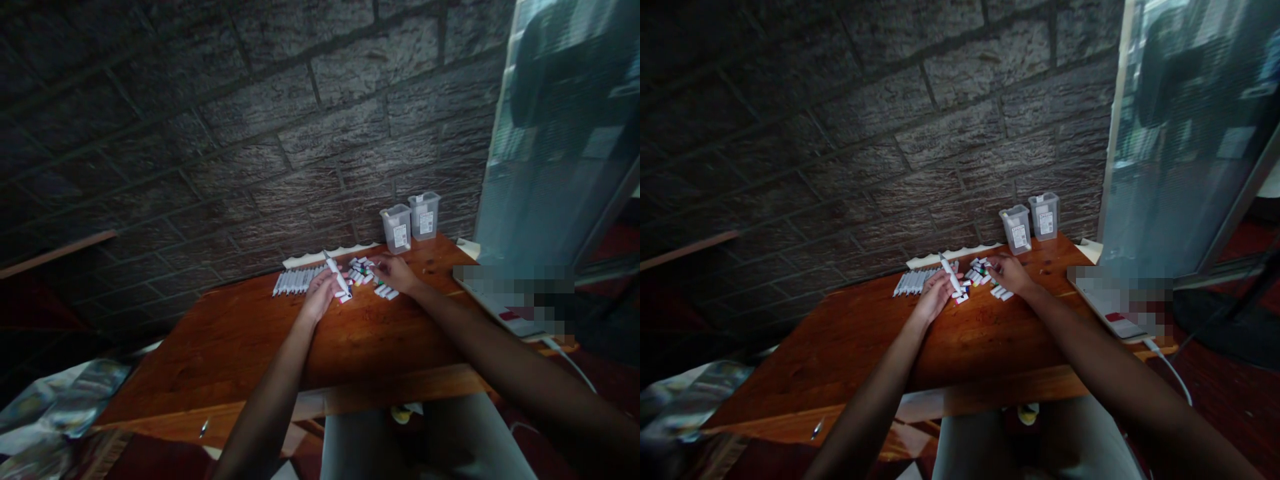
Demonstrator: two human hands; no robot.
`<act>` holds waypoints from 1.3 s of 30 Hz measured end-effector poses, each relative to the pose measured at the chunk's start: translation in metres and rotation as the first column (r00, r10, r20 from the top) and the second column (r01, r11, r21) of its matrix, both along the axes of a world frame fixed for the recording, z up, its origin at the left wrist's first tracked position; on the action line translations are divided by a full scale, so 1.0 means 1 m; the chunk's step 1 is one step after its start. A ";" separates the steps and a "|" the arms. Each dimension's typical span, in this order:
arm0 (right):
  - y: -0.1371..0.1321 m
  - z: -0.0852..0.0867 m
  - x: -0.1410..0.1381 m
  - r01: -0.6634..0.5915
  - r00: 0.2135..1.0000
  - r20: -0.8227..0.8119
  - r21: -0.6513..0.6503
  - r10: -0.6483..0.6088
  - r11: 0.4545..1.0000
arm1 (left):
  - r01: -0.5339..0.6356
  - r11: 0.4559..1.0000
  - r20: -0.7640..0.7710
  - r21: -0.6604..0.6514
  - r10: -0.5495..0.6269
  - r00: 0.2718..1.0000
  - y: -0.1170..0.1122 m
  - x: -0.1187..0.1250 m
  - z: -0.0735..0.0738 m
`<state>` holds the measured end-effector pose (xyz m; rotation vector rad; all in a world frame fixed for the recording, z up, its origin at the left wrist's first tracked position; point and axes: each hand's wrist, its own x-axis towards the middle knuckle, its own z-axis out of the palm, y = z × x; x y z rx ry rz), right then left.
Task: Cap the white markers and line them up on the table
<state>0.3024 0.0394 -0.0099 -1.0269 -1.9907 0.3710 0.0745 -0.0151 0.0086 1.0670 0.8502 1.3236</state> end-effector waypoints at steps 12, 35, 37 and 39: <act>-0.004 -0.002 -0.003 -0.176 0.984 -0.020 -0.044 0.175 0.983 | -0.046 0.999 0.015 0.006 0.046 0.999 0.000 -0.003 0.003; -0.015 0.002 -0.013 -0.191 0.970 0.130 -0.116 0.206 0.975 | 0.203 0.979 -0.046 -0.026 -0.204 0.978 -0.015 -0.001 0.006; -0.014 0.001 -0.013 -0.189 0.975 0.097 -0.133 0.202 0.973 | 0.191 0.981 -0.057 -0.028 -0.192 0.980 -0.014 0.000 0.007; -0.013 0.001 -0.012 -0.191 0.978 0.055 -0.123 0.199 0.974 | 0.190 0.981 -0.062 -0.032 -0.191 0.980 -0.013 0.000 0.007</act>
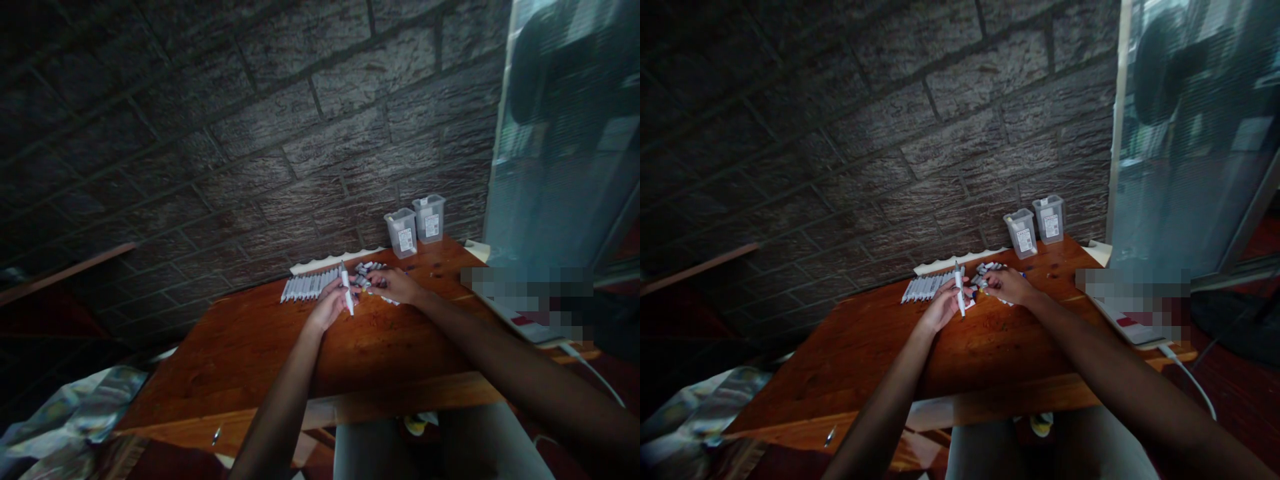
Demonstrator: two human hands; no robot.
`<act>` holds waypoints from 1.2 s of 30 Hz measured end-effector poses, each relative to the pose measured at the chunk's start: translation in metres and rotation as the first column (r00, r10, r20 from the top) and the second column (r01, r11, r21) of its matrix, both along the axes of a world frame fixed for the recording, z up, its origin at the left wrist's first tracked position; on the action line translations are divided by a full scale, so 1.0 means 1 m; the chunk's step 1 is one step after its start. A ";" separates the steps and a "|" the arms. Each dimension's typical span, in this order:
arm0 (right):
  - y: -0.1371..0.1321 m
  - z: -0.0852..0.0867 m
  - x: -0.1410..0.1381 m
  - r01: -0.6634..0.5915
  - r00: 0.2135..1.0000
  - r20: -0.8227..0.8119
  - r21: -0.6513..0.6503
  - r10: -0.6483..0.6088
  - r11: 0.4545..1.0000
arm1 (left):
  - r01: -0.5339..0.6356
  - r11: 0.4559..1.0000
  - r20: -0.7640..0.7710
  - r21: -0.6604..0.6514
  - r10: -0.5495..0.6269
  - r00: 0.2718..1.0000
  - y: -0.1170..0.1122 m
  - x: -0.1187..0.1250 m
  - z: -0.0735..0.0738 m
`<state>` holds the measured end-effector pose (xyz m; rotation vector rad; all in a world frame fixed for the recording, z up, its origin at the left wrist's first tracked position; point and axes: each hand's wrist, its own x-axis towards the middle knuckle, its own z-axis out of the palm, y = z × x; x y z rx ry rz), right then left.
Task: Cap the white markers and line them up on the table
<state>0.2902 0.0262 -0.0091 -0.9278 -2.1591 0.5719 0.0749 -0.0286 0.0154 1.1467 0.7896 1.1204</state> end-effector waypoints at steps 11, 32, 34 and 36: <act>0.005 -0.001 0.001 0.016 0.964 -0.267 0.021 -0.010 1.000 | 0.092 0.996 -0.045 -0.022 -0.093 0.995 -0.001 -0.001 -0.004; 0.014 -0.007 0.012 0.118 0.990 -0.084 0.004 -0.117 0.993 | -0.130 0.991 0.072 -0.035 0.132 0.989 0.006 0.002 -0.002; 0.014 -0.007 0.013 0.119 0.990 -0.073 -0.006 -0.119 0.993 | -0.145 0.989 0.087 -0.036 0.148 0.985 0.007 0.002 -0.003; 0.014 -0.006 0.013 0.115 0.991 -0.064 -0.012 -0.116 0.993 | -0.157 0.987 0.096 -0.044 0.160 0.982 0.008 0.002 -0.003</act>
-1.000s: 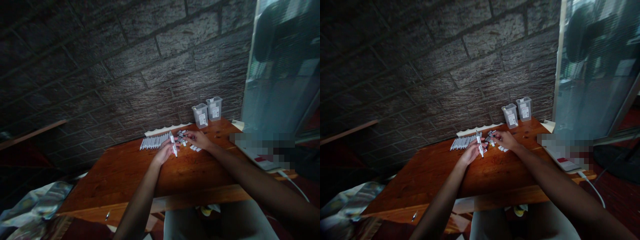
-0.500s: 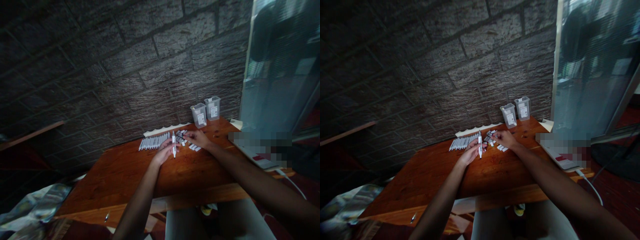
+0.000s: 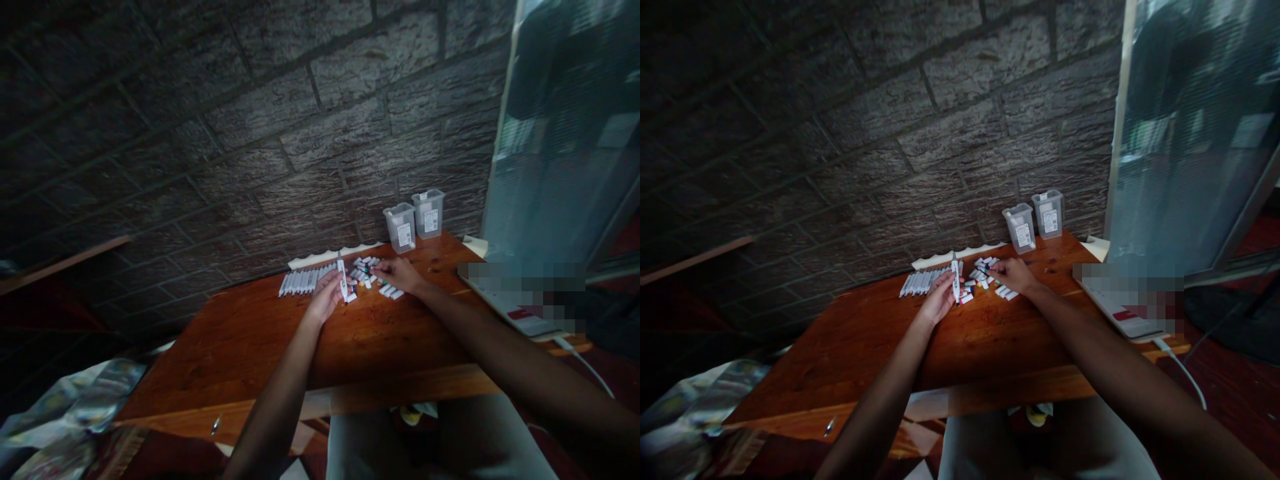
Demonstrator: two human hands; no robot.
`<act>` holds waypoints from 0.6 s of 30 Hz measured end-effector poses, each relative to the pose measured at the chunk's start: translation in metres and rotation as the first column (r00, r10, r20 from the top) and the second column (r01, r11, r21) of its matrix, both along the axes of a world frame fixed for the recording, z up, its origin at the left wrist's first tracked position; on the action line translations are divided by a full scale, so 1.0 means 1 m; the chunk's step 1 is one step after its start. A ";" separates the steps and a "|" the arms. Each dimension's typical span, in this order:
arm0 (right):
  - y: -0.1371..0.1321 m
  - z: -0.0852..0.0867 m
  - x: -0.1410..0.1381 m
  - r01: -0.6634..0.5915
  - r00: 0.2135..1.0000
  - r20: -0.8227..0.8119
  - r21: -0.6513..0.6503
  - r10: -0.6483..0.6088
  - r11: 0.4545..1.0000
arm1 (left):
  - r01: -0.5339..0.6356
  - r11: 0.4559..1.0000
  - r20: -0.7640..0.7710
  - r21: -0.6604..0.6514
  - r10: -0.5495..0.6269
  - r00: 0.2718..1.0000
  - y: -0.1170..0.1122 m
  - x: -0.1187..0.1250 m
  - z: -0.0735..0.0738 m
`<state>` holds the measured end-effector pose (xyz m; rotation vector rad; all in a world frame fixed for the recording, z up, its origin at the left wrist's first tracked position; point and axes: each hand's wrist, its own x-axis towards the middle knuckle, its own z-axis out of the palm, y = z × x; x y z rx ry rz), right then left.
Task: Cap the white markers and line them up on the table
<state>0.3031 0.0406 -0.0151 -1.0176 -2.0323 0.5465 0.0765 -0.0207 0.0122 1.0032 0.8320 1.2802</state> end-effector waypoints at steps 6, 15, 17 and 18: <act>0.001 -0.001 0.001 -0.003 1.000 0.013 0.011 0.003 1.000 | -0.036 0.999 -0.006 0.005 0.036 0.999 -0.001 0.002 0.000; -0.006 0.007 -0.001 0.082 0.990 -0.128 0.154 -0.062 0.985 | 0.019 0.999 -0.130 0.027 -0.015 0.991 -0.004 0.006 0.001; -0.014 0.016 0.000 0.153 0.986 -0.110 0.287 -0.126 0.946 | 0.056 0.997 -0.147 0.049 -0.048 0.988 -0.005 0.007 0.002; -0.019 0.019 -0.001 0.160 0.987 -0.074 0.351 -0.143 0.923 | 0.060 0.996 -0.149 0.059 -0.051 0.988 -0.005 0.007 0.002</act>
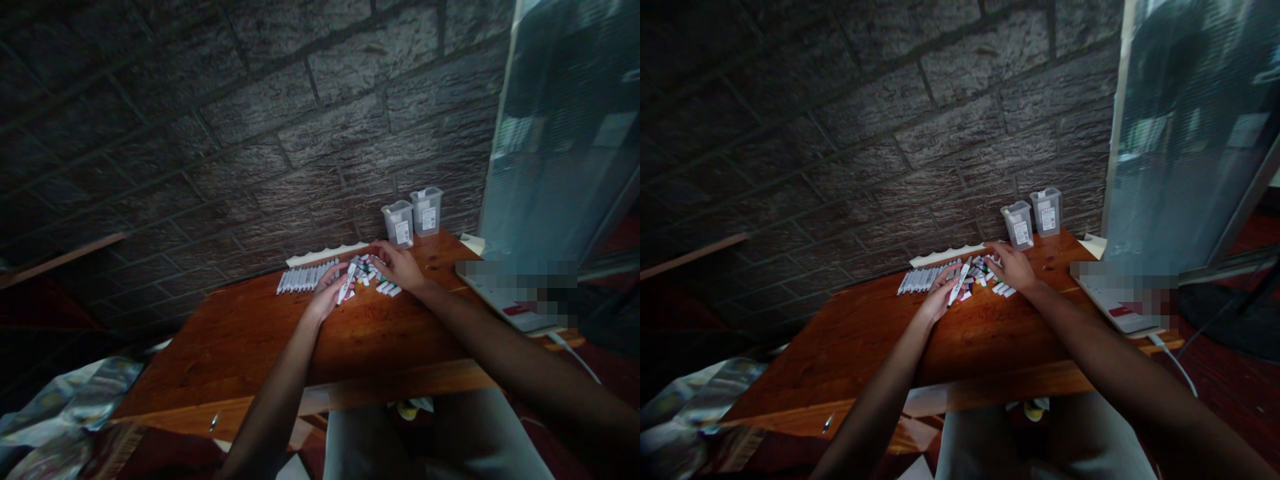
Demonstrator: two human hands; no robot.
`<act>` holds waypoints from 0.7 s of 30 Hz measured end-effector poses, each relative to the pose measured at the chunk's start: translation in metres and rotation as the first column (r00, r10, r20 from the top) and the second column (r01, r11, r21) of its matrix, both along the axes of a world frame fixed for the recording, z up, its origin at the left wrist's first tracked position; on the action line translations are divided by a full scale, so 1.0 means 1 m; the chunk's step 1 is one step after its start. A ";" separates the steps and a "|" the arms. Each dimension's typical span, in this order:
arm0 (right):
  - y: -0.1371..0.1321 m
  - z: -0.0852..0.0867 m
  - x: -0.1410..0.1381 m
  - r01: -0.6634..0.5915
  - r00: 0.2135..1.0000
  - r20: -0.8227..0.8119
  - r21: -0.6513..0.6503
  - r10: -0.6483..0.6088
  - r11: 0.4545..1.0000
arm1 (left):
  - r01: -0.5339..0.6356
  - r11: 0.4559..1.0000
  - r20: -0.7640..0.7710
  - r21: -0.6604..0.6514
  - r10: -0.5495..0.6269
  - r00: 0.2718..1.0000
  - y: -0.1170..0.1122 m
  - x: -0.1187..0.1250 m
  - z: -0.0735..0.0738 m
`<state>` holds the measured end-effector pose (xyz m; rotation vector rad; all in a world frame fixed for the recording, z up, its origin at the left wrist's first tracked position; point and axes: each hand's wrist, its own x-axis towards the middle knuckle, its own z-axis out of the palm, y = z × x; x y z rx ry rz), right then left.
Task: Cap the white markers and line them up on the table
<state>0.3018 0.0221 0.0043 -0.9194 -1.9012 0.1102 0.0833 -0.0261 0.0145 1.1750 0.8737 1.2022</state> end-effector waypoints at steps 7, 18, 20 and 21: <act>-0.021 0.006 -0.022 -0.106 0.915 0.401 0.108 0.054 0.988 | 0.008 1.000 -0.035 0.008 -0.008 0.999 -0.001 -0.002 -0.001; -0.017 0.006 -0.014 -0.072 0.963 0.263 0.012 0.066 0.997 | -0.332 0.935 -0.043 0.125 0.339 0.940 0.015 -0.014 -0.005; -0.015 0.005 -0.014 -0.102 0.975 0.196 -0.004 0.100 0.995 | -0.418 0.878 -0.134 0.234 0.455 0.880 0.019 -0.020 -0.008; -0.013 0.003 -0.015 -0.131 0.978 0.159 -0.016 0.132 0.991 | -0.430 0.857 -0.195 0.284 0.491 0.849 0.020 -0.023 -0.010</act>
